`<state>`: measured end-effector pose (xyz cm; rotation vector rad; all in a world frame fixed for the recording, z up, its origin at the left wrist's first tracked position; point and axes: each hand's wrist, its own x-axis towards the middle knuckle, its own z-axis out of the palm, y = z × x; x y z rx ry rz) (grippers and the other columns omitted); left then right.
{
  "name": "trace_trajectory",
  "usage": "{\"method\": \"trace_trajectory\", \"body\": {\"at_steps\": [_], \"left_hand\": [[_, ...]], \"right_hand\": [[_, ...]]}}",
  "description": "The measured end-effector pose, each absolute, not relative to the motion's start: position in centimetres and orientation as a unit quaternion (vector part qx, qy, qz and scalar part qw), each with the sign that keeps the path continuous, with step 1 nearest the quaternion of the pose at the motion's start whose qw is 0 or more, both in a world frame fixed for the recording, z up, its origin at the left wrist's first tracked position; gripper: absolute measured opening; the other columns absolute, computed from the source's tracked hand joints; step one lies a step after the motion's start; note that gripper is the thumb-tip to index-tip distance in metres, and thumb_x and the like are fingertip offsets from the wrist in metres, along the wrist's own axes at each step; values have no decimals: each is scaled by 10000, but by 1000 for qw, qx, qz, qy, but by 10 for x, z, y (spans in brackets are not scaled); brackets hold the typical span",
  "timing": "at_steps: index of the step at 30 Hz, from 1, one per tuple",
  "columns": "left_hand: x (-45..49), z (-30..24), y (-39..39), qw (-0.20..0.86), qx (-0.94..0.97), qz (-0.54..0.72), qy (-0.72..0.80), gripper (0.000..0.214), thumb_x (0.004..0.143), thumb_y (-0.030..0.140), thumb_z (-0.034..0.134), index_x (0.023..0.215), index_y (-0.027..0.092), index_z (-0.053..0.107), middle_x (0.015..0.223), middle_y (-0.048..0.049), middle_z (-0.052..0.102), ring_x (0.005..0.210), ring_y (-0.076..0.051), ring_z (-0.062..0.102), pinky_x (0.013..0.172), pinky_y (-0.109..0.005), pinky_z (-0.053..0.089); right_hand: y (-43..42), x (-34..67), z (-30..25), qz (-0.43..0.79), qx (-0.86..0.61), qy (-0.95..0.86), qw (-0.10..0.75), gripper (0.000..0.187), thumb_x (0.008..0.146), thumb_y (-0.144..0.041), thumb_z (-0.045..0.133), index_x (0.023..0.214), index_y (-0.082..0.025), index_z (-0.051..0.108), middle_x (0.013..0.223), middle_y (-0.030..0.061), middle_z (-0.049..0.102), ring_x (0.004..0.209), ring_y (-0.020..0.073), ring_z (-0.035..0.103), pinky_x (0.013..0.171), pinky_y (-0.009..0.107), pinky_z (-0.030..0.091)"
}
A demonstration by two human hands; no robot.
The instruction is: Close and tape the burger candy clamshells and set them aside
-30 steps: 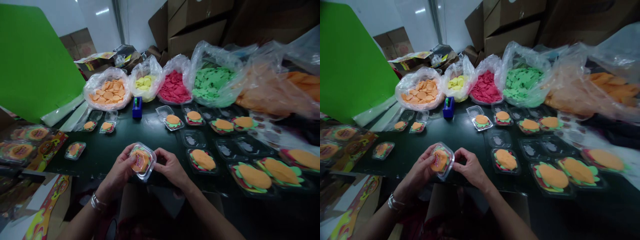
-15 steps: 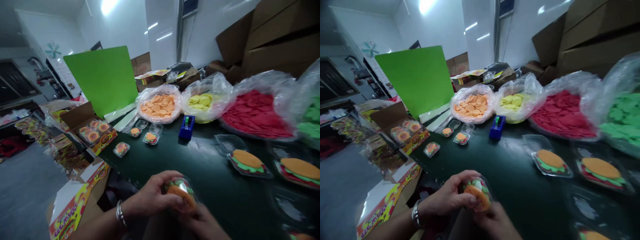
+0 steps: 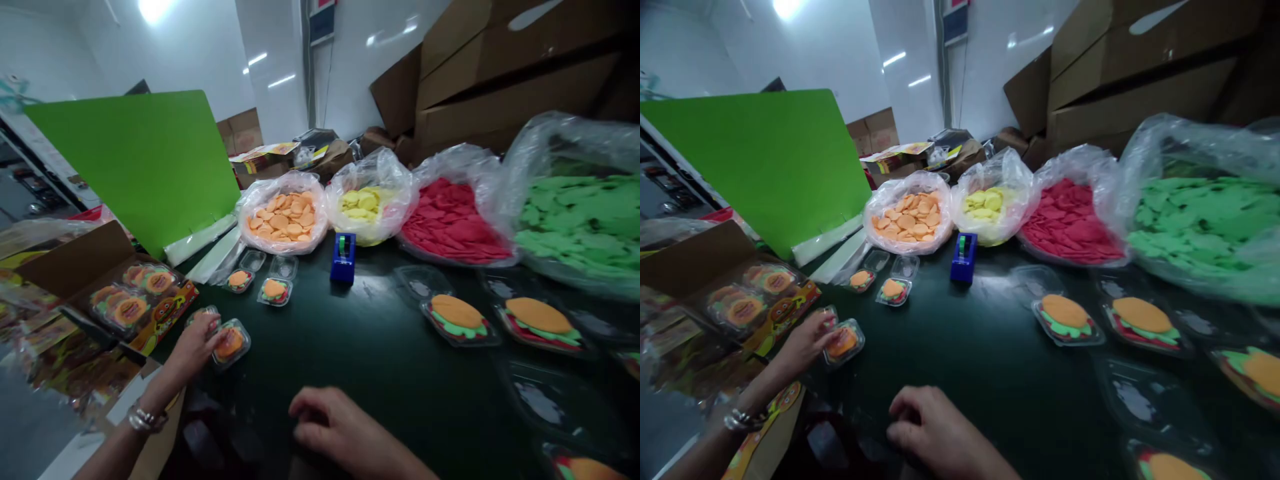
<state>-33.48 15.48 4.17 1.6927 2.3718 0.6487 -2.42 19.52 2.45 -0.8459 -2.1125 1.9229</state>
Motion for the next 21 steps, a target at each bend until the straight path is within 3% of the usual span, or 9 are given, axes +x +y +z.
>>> {"method": "trace_trajectory", "body": {"at_steps": [3, 6, 10, 13, 16, 21], "left_hand": [[-319, 51, 183, -47, 621, 196, 758, 320, 833, 303, 491, 1091, 152, 605, 1177, -150, 617, 1121, -288, 539, 985, -457, 408], [-293, 55, 237, 30, 645, 162, 746, 353, 876, 132, 368, 1172, 123, 560, 1230, -156, 608, 1129, -224, 563, 1010, -386, 398], [-285, 51, 304, 85, 649, 129, 745, 431, 755, 3, 433, 1164, 49, 560, 1081, -212, 672, 998, -255, 643, 885, -360, 470], [-283, 49, 310, 129, 651, 120, 738, 441, 751, 14, 434, 1173, 47, 554, 989, -198, 699, 917, -260, 669, 794, -336, 492], [-261, 43, 277, 188, 662, 127, 714, 444, 820, 82, 390, 1248, 107, 505, 959, -124, 714, 815, -200, 680, 724, -275, 497], [-196, 38, 200, 365, 664, 187, 625, 441, 883, 319, 437, 1310, 210, 453, 1115, -65, 675, 711, -146, 652, 638, -243, 503]], "right_hand": [[245, -49, 25, 501, -366, -769, 156, 214, 737, -236, 639, 932, -146, 649, 777, 34, 667, 682, 156, 587, 619, 254, 412], [297, -89, 13, 441, -443, -748, 224, 332, 685, -179, 690, 1001, -126, 602, 934, 86, 659, 771, 189, 612, 678, 279, 450], [342, -134, 6, 465, -458, -721, 234, 351, 710, -59, 585, 1051, -144, 570, 938, 78, 666, 693, 162, 634, 583, 245, 478], [346, -130, 7, 494, -446, -710, 231, 319, 726, -40, 526, 1028, -127, 581, 884, 77, 671, 630, 147, 629, 523, 228, 477], [320, -84, 5, 512, -425, -710, 232, 337, 691, -46, 550, 1012, -139, 599, 865, 54, 673, 677, 150, 629, 566, 229, 490], [242, 20, 3, 601, -411, -643, 237, 506, 682, -168, 618, 1180, -158, 524, 991, 60, 651, 775, 163, 633, 666, 277, 519]]}}
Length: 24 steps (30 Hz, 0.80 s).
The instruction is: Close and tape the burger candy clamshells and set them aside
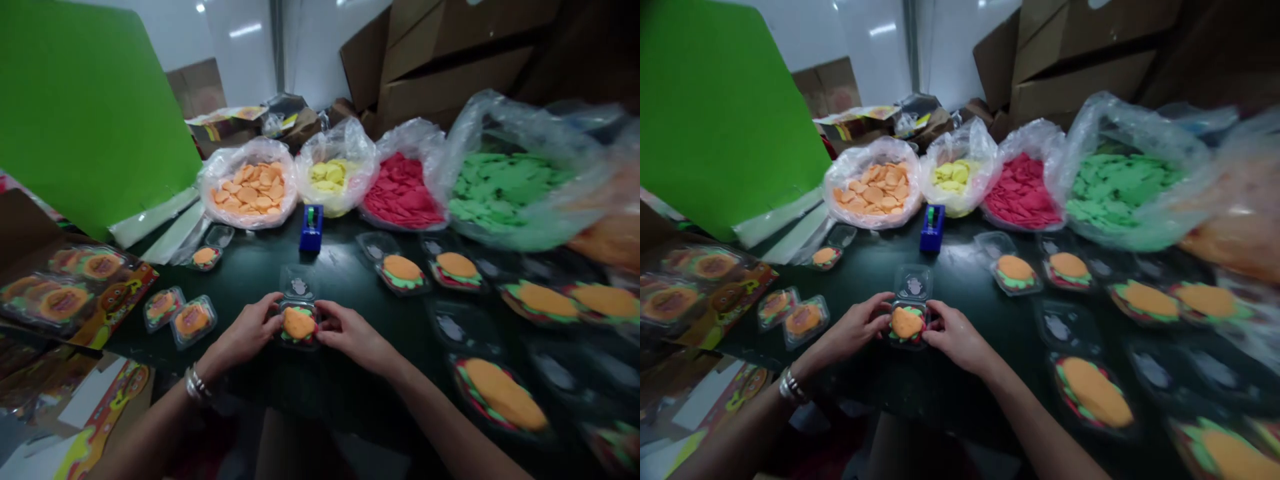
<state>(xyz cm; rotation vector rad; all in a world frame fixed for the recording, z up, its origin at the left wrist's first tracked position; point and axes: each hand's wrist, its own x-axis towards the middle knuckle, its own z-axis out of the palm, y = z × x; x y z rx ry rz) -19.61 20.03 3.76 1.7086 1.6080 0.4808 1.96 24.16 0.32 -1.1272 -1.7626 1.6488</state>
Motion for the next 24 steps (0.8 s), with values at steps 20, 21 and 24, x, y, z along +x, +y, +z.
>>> {"method": "trace_trajectory", "body": {"at_steps": [20, 21, 24], "left_hand": [[-140, 45, 196, 365, 678, 193, 608, 164, 782, 332, 575, 748, 175, 606, 721, 2, 602, 678, -142, 527, 612, -237, 408], [-142, 43, 195, 388, 669, 213, 597, 157, 776, 329, 580, 760, 174, 603, 732, 3, 596, 693, -142, 528, 630, -236, 422], [-146, 37, 192, 412, 658, 262, 573, 139, 773, 314, 589, 787, 176, 604, 771, -3, 595, 744, -146, 538, 696, -247, 451]], "right_hand": [[183, 57, 8, 345, -483, -749, 294, 108, 724, -135, 697, 758, -195, 614, 747, -6, 575, 691, 142, 542, 617, 254, 412], [184, 58, 9, 348, -479, -749, 296, 124, 716, -126, 700, 769, -198, 614, 758, -5, 574, 701, 144, 545, 626, 257, 421], [186, 61, 14, 367, -461, -749, 303, 221, 718, -147, 704, 917, -205, 629, 846, 17, 600, 768, 161, 563, 682, 278, 455]]}}
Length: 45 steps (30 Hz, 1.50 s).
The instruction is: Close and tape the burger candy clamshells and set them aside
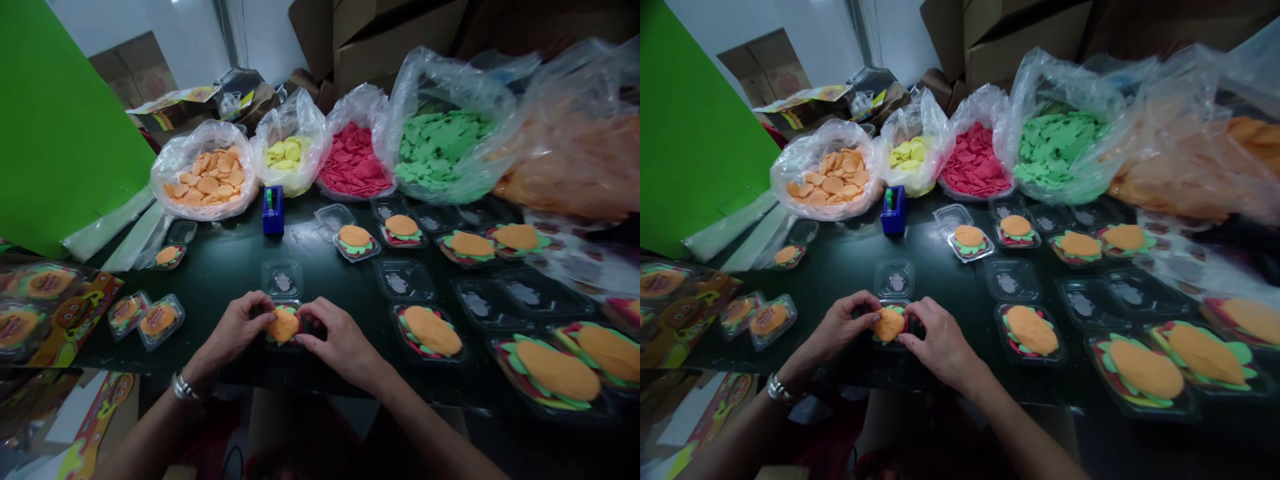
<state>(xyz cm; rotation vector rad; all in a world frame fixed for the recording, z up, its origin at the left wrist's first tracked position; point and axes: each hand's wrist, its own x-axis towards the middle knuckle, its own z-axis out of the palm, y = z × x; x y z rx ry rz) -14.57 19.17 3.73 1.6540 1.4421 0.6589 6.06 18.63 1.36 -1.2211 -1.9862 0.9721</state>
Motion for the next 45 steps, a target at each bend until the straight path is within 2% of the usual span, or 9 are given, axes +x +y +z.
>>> {"method": "trace_trajectory", "body": {"at_steps": [5, 9, 17, 24, 28, 31, 34, 39, 45], "left_hand": [[-149, 32, 188, 435, 647, 320, 539, 90, 778, 252, 596, 803, 169, 620, 828, -22, 626, 797, -155, 572, 753, -262, 470], [-149, 31, 186, 416, 663, 321, 533, 63, 784, 220, 577, 800, 172, 613, 823, -20, 626, 788, -149, 569, 751, -260, 463], [-134, 33, 185, 258, 721, 174, 619, 87, 802, 189, 492, 741, 191, 554, 720, -2, 586, 661, -148, 508, 618, -265, 388], [-154, 48, 211, 219, 692, 261, 637, 193, 860, 288, 478, 925, 185, 628, 924, -48, 663, 850, -181, 589, 767, -289, 463], [-152, 49, 254, 178, 766, 187, 589, 363, 844, 263, 515, 1188, 156, 564, 1232, -96, 601, 1145, -232, 520, 994, -364, 391], [-144, 44, 279, 235, 787, 107, 560, 464, 828, 276, 561, 1269, 136, 518, 1127, -98, 668, 1014, -217, 615, 910, -325, 460], [-140, 36, 292, 246, 787, 97, 557, 380, 822, 223, 561, 1189, 131, 593, 991, -74, 720, 871, -185, 661, 819, -272, 495], [-143, 24, 294, 227, 790, 117, 558, 283, 829, 163, 524, 1069, 138, 672, 1083, -82, 707, 977, -194, 640, 896, -281, 464], [-146, 21, 294, 223, 795, 126, 550, 277, 825, 141, 515, 1039, 149, 690, 950, -54, 737, 828, -159, 657, 828, -257, 487]], "right_hand": [[197, 55, 20, 350, -412, -786, 300, 236, 826, -159, 592, 1058, -201, 615, 952, 48, 670, 861, 188, 565, 775, 330, 454], [203, 49, 21, 350, -417, -788, 288, 300, 763, -72, 606, 1035, -199, 628, 887, 28, 663, 825, 178, 563, 748, 315, 452], [213, 43, 17, 324, -456, -786, 263, 185, 742, -139, 653, 918, -194, 635, 794, 17, 617, 771, 181, 545, 699, 314, 427], [185, 64, 5, 333, -502, -706, 373, 147, 795, -281, 643, 911, -211, 584, 860, 44, 602, 750, 182, 556, 675, 306, 478], [159, 42, -1, 217, -422, -791, 386, 334, 749, -250, 695, 1059, -211, 578, 1077, 121, 592, 994, 279, 536, 828, 423, 467], [158, 24, -3, 123, -365, -851, 357, 425, 777, -241, 669, 1185, -212, 552, 1292, 142, 532, 1217, 347, 412, 941, 510, 374], [169, 17, -4, 88, -324, -887, 318, 384, 830, -233, 608, 1208, -195, 546, 1307, 125, 557, 1288, 348, 351, 990, 543, 288], [181, 19, -6, 92, -278, -918, 268, 254, 859, -223, 572, 1110, -209, 600, 1202, 86, 632, 1212, 313, 440, 985, 524, 290], [184, 21, -8, 95, -263, -920, 275, 298, 859, -248, 584, 1147, -173, 582, 1167, 107, 644, 1146, 296, 476, 965, 486, 330]]}}
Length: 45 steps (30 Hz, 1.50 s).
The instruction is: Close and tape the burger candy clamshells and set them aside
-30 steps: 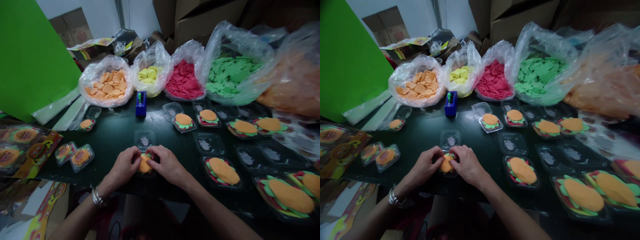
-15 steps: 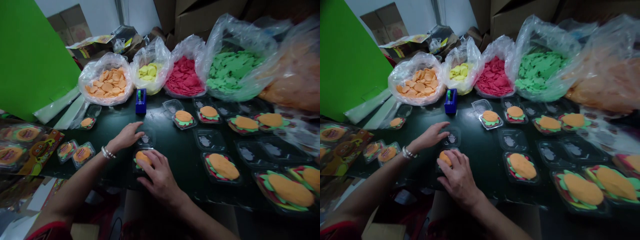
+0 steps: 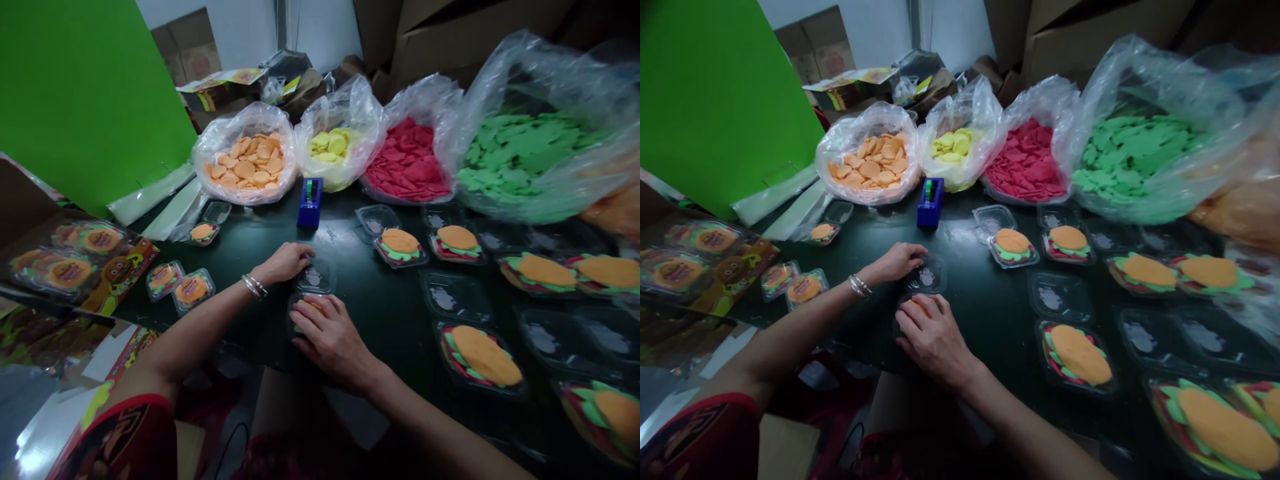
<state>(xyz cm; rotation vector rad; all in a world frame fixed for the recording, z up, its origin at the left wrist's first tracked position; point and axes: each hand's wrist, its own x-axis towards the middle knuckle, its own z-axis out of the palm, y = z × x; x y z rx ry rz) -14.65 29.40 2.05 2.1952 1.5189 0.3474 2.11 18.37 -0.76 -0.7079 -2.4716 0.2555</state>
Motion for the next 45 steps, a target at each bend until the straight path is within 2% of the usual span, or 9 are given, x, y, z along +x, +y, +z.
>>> {"method": "trace_trajectory", "body": {"at_steps": [7, 14, 18, 24, 29, 34, 40, 42, 45], "left_hand": [[-152, 22, 291, 201, 795, 129, 557, 278, 799, 116, 519, 1003, 147, 705, 940, -62, 736, 846, -175, 656, 863, -277, 479], [-160, 15, 283, 187, 787, 161, 566, 284, 790, 120, 507, 1004, 154, 691, 999, -71, 719, 894, -192, 642, 879, -297, 471], [-157, 12, 284, 193, 785, 180, 561, 246, 783, 107, 500, 944, 156, 679, 921, -59, 714, 834, -180, 632, 817, -289, 477], [-151, 14, 278, 197, 768, 217, 570, 217, 792, 73, 461, 883, 160, 638, 732, -9, 667, 658, -129, 591, 665, -237, 467], [-151, 17, 270, 182, 760, 254, 571, 198, 830, 118, 446, 898, 177, 622, 687, 15, 643, 592, -111, 557, 609, -220, 447], [-151, 18, 268, 173, 761, 270, 564, 192, 818, 114, 456, 876, 178, 628, 675, 7, 641, 593, -123, 565, 594, -230, 442], [-151, 19, 266, 156, 755, 290, 567, 186, 807, 100, 467, 851, 164, 636, 650, 3, 640, 583, -131, 574, 583, -238, 444], [-151, 20, 262, 144, 756, 298, 565, 190, 807, 97, 471, 865, 158, 641, 683, -8, 657, 607, -137, 587, 609, -248, 458], [-148, 25, 249, 123, 761, 311, 555, 222, 825, 101, 461, 940, 162, 641, 816, -34, 690, 716, -150, 619, 703, -271, 483]], "right_hand": [[188, 22, -6, 100, -255, -925, 265, 197, 867, -302, 578, 1003, -167, 625, 1144, 106, 652, 1143, 316, 484, 957, 510, 333], [191, 56, 5, 156, -303, -883, 324, 360, 832, -235, 616, 1180, -168, 557, 1248, 163, 533, 1173, 297, 456, 943, 488, 418], [193, 60, 0, 227, -327, -853, 337, 278, 769, -165, 678, 1038, -183, 616, 1047, 107, 585, 975, 239, 533, 836, 419, 489], [197, 39, -3, 252, -355, -841, 322, 287, 686, -123, 737, 940, -187, 619, 1021, 87, 579, 955, 242, 528, 826, 423, 487], [187, 55, -1, 271, -373, -805, 373, 380, 709, -158, 740, 1054, -196, 583, 1099, 94, 560, 1023, 242, 523, 883, 419, 475], [169, 68, -12, 234, -422, -788, 382, 189, 795, -172, 666, 979, -198, 630, 920, 65, 582, 887, 216, 545, 780, 371, 503], [160, 57, -13, 131, -425, -830, 336, 201, 817, -206, 641, 1015, -172, 638, 1054, 121, 599, 978, 276, 510, 816, 445, 483], [160, 56, -14, 133, -422, -832, 335, 259, 796, -211, 670, 1046, -168, 617, 1115, 132, 591, 1026, 287, 511, 844, 453, 481], [160, 57, -21, 156, -426, -825, 338, 609, 711, -276, 763, 1238, -154, 484, 1225, 161, 550, 1113, 308, 504, 909, 476, 463]]}}
